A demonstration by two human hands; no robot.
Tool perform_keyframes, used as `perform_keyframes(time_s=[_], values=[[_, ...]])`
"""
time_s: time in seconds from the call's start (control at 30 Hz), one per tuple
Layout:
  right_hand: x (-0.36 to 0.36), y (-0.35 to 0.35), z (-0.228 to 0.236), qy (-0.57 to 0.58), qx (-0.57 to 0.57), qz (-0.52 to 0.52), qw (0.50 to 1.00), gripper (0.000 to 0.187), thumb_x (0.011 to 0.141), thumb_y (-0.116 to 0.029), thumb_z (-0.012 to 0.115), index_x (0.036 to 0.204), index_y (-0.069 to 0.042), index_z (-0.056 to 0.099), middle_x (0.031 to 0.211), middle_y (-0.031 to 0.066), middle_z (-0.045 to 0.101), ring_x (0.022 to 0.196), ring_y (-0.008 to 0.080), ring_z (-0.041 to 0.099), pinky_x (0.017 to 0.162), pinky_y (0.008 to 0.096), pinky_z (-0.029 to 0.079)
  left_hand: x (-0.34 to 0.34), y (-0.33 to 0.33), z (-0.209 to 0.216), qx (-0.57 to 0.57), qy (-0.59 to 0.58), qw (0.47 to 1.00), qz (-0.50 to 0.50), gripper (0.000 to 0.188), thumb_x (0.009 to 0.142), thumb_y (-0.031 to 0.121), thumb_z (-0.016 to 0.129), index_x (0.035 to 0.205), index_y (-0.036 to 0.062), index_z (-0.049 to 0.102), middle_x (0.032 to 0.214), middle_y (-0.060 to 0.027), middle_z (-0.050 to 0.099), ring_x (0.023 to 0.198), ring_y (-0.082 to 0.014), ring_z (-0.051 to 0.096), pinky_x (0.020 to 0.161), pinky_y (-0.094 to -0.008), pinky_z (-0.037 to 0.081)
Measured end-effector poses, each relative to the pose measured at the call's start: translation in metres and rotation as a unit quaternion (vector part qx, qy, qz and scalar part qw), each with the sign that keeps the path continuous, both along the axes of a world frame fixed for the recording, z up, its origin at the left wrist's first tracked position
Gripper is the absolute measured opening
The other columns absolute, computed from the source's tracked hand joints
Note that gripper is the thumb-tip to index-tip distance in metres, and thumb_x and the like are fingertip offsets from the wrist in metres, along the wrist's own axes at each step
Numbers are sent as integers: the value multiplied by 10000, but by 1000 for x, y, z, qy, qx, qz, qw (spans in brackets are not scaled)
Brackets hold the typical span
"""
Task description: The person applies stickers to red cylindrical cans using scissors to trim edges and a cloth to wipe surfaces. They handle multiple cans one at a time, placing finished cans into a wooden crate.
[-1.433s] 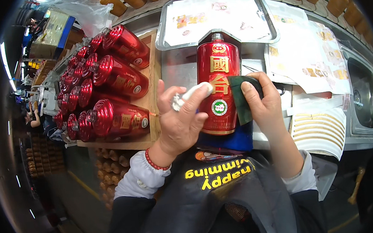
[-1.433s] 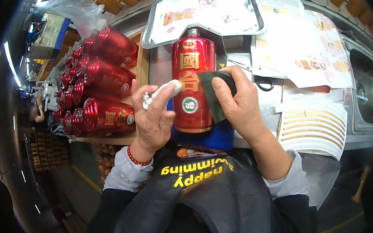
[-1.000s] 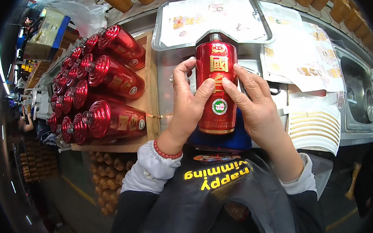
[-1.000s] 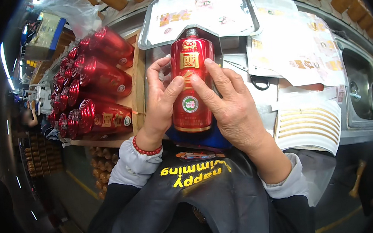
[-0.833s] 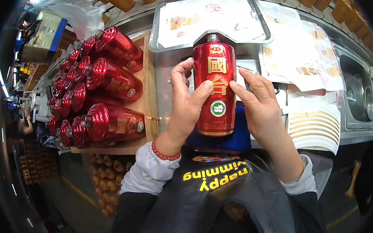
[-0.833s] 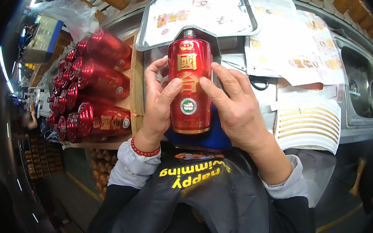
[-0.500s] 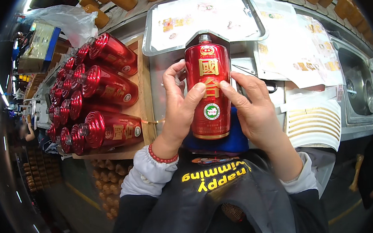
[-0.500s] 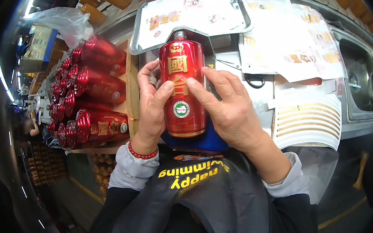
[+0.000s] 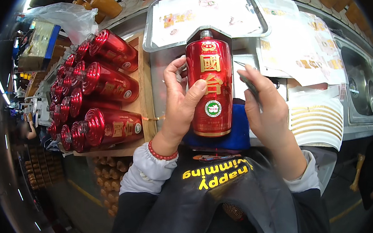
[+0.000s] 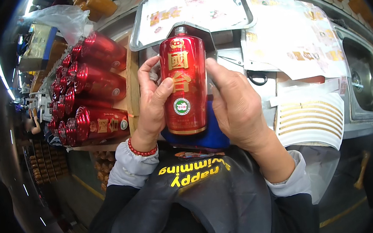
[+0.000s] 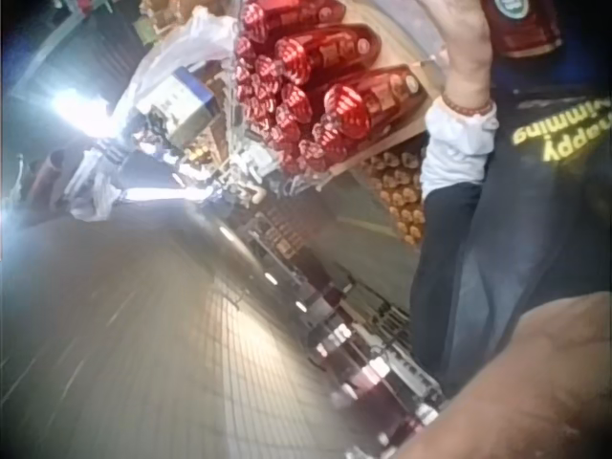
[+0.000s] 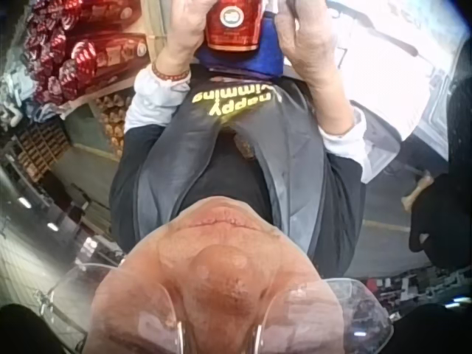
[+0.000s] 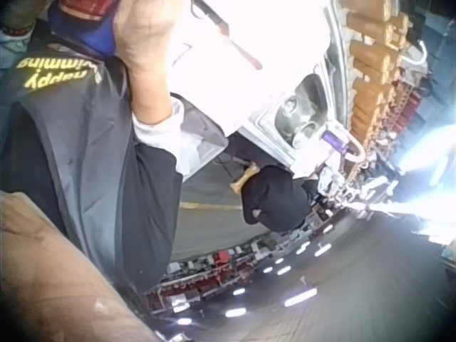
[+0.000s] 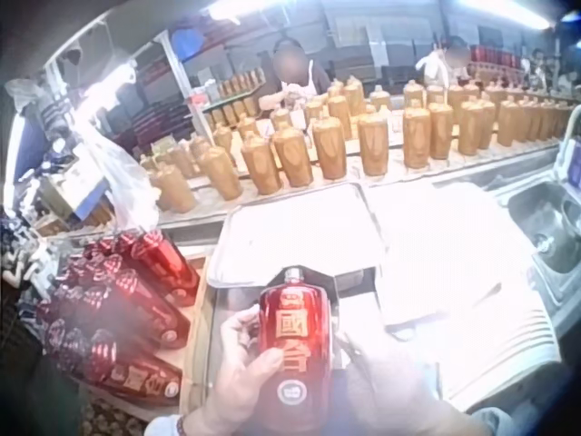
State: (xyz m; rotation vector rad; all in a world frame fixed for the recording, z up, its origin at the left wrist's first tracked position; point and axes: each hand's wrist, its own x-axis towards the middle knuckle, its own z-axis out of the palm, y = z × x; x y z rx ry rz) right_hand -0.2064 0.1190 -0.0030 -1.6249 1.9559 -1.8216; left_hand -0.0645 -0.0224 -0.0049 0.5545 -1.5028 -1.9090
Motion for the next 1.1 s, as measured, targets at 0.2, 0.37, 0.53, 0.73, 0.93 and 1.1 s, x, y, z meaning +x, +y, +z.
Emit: perform_keyframes(time_s=[0.2, 0.37, 0.53, 0.73, 0.93, 1.1], values=[[-7, -25, 29, -119, 126, 50, 984, 208, 935, -95, 673, 1101, 9, 602, 926, 149, 708, 826, 226, 709, 752, 330, 560, 1, 0, 0, -17, -5, 1000, 8, 719, 967, 218, 693, 1491, 30, 239, 1422, -163, 417, 1285, -211, 469, 1092, -373, 429], [-14, -18, 30, -150, 132, 29, 979, 191, 944, -93, 667, 1105, -8, 607, 932, 112, 705, 829, 183, 691, 758, 303, 553, 13, 2, -3, -271, -78, 957, 72, 645, 982, 273, 652, 1493, 13, 356, 1429, -199, 484, 1305, -308, 461, 1165, -457, 322], [-14, -15, 11, -186, 123, 37, 974, 191, 947, -91, 668, 1113, -20, 607, 935, 88, 700, 839, 141, 667, 757, 292, 542, 27, -1, 21, -645, -157, 748, -11, 575, 1043, 537, 460, 1407, 123, 624, 1398, -35, 640, 1330, -337, 436, 1229, -568, 133], [-19, -21, 11, -44, 53, -33, 997, 198, 911, -51, 684, 1101, -29, 634, 881, 124, 664, 757, 281, 663, 679, 384, 521, 24, -5, 24, -635, -208, 744, 18, 678, 1037, 620, 366, 1430, 121, 603, 1380, -33, 649, 1321, -312, 453, 1236, -546, 120], [-23, -5, 27, 133, 38, 123, 983, 353, 755, -12, 772, 1092, -74, 686, 902, 84, 600, 805, 259, 580, 753, 395, 448, 30, -7, 22, -638, -205, 741, 31, 681, 1039, 615, 368, 1411, 101, 616, 1361, -48, 657, 1317, -314, 455, 1230, -557, 146], [-27, -11, 24, -87, 64, 46, 993, 155, 873, -14, 697, 1022, 12, 662, 843, 132, 640, 708, 246, 652, 635, 345, 511, 26, -11, 36, -686, -220, 694, 1, 659, 1035, 616, 377, 1406, 133, 630, 1362, -37, 653, 1325, -306, 440, 1234, -551, 145]])
